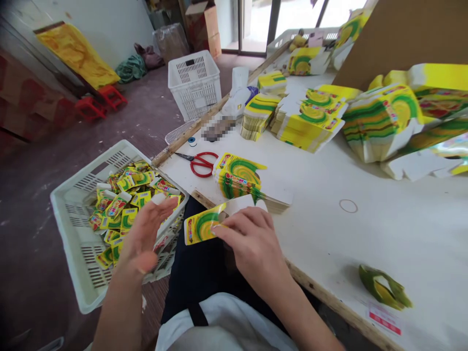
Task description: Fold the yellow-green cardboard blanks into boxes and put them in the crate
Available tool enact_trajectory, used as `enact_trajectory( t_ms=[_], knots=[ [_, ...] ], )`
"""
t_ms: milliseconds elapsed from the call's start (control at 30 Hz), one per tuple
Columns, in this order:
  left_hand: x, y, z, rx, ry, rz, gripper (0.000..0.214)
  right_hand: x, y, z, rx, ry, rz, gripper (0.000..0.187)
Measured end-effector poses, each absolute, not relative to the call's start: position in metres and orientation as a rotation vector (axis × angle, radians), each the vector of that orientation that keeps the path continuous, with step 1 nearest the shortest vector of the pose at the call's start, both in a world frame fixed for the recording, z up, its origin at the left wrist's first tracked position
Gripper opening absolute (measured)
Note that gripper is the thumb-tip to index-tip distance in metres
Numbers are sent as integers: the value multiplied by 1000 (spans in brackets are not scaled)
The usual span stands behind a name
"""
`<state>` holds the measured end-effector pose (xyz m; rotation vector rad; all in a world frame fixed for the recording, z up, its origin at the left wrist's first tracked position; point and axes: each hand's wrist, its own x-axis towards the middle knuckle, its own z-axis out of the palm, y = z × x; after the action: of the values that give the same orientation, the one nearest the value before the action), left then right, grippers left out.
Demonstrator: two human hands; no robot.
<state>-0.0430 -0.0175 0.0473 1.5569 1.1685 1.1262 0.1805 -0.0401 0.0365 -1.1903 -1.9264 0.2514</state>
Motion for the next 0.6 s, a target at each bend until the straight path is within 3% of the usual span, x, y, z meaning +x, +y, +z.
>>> enact_trajectory(
  t_ms=[67, 133, 200, 300, 433, 600],
  knots=[
    [-38, -21, 54, 1784, 1257, 773, 100, 174, -44, 37, -1109, -2031, 247, 31],
    [-25, -24, 53, 1862, 1214, 564, 77, 166, -48, 35, -1080, -1985, 269, 35],
    [-12, -26, 47, 1847, 1229, 535, 58, 160, -50, 30, -1160, -1741, 310, 47],
    [-2, -30, 37, 1856, 1336, 582, 62, 154, -49, 14, -1217, -1295, 681, 69],
    [2, -34, 27, 2026, 1249, 654, 75, 142, -47, -8, -1112, -1001, 1370, 49],
    [0, -37, 15, 2038, 1175, 772, 53, 148, -43, -4, -1094, -1139, 1421, 51]
  ],
)
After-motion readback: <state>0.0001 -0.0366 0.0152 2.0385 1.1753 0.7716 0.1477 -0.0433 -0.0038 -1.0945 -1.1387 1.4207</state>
